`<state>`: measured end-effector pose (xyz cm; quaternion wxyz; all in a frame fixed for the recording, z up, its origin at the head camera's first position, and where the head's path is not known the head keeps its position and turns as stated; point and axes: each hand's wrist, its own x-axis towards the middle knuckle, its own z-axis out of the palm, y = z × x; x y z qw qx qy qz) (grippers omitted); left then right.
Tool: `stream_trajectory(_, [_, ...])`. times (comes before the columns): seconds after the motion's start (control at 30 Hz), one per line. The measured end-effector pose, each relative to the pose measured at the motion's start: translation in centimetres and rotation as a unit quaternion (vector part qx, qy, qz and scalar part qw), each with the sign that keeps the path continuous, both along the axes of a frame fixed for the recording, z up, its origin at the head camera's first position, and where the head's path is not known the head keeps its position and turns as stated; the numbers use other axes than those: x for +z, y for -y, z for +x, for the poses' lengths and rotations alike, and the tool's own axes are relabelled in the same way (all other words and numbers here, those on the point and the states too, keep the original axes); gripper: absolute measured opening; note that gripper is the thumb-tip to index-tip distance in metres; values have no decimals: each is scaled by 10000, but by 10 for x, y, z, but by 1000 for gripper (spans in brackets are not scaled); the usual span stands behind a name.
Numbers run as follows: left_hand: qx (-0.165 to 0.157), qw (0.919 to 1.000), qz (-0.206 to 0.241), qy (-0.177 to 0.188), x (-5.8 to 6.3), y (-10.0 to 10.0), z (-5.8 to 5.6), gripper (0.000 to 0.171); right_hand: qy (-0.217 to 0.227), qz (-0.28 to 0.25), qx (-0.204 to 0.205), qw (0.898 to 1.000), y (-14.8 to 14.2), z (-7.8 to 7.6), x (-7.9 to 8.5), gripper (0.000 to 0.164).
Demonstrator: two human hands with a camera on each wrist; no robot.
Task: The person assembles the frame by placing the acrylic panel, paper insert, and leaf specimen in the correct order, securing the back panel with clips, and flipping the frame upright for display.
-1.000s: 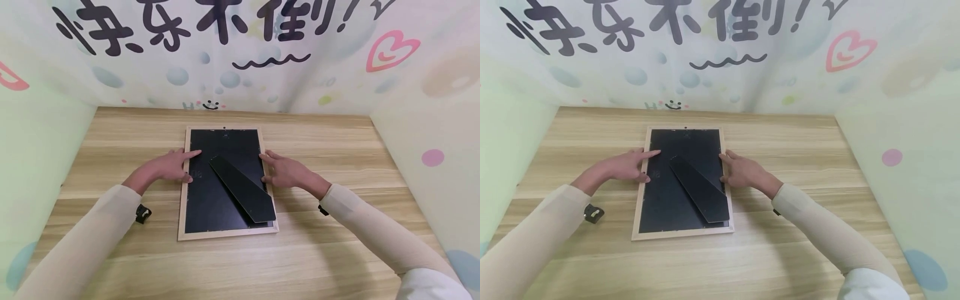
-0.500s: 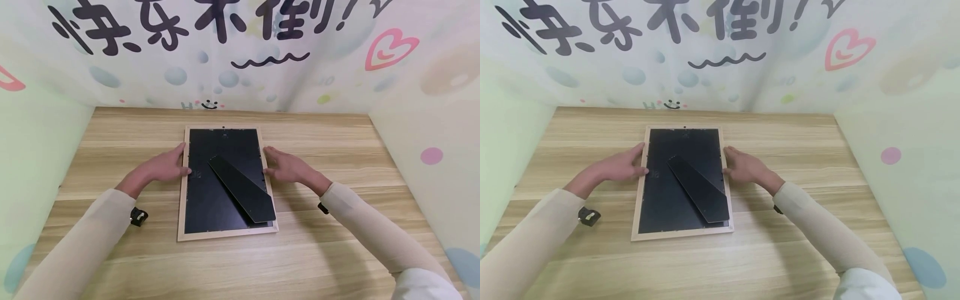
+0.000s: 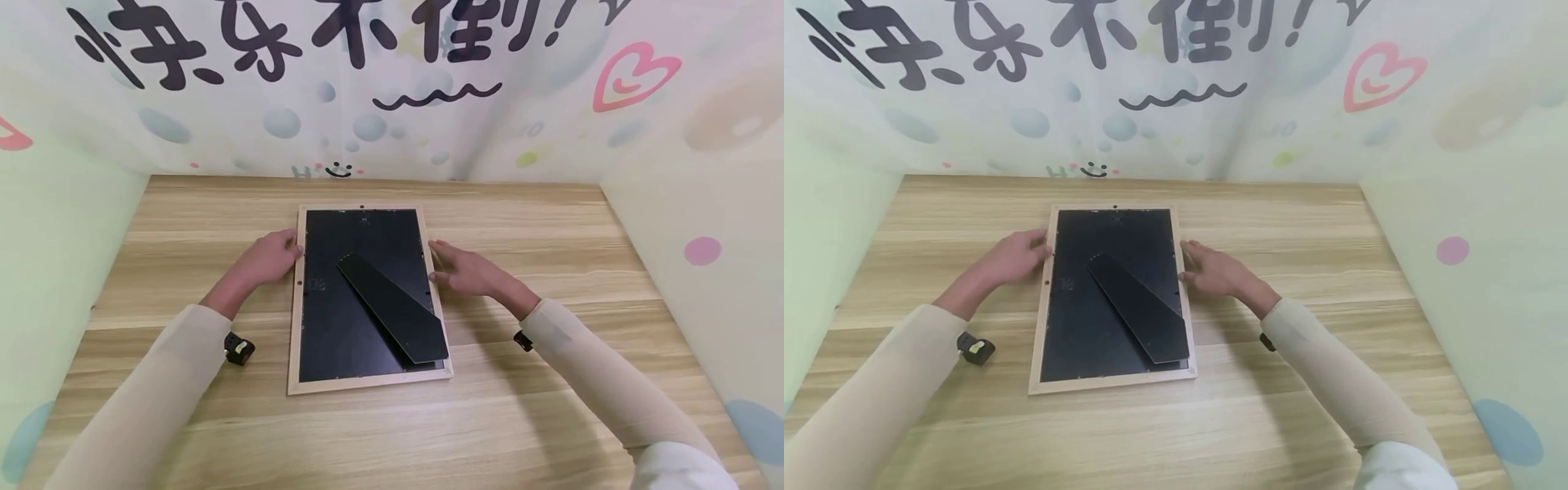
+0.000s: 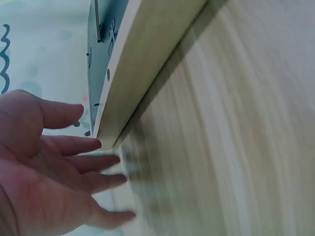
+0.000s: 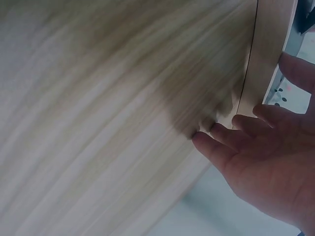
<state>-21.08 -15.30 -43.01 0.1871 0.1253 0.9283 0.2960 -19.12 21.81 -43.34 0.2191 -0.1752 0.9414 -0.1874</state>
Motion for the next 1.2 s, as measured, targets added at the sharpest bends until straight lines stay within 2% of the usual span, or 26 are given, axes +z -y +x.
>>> stream_trajectory(0.13, [41,10000,-4,-5,-1,1,-4,57,108,-202,-138,9996,-1,1,-2,74])
stream_trajectory(0.27, [128,9997,0,204,-3,2,-8,60,209,-383,-146,9989,-1,1,-4,74])
stream_trajectory(0.5, [-123,9991,121,398,-3,7,-11,64,301,-449,-44,9985,-2,0,-3,73])
stream_trajectory(0.63, [-102,9983,221,524,-3,9,-11,65,307,-439,8,9986,-3,0,-3,73])
stream_trajectory(1.0, [232,9966,295,737,-4,6,-14,72,330,-337,58,9989,-4,-2,-2,73])
stream_trajectory(1.2, [461,9968,160,633,-1,-3,-13,75,377,-354,61,9986,-4,-2,-1,72])
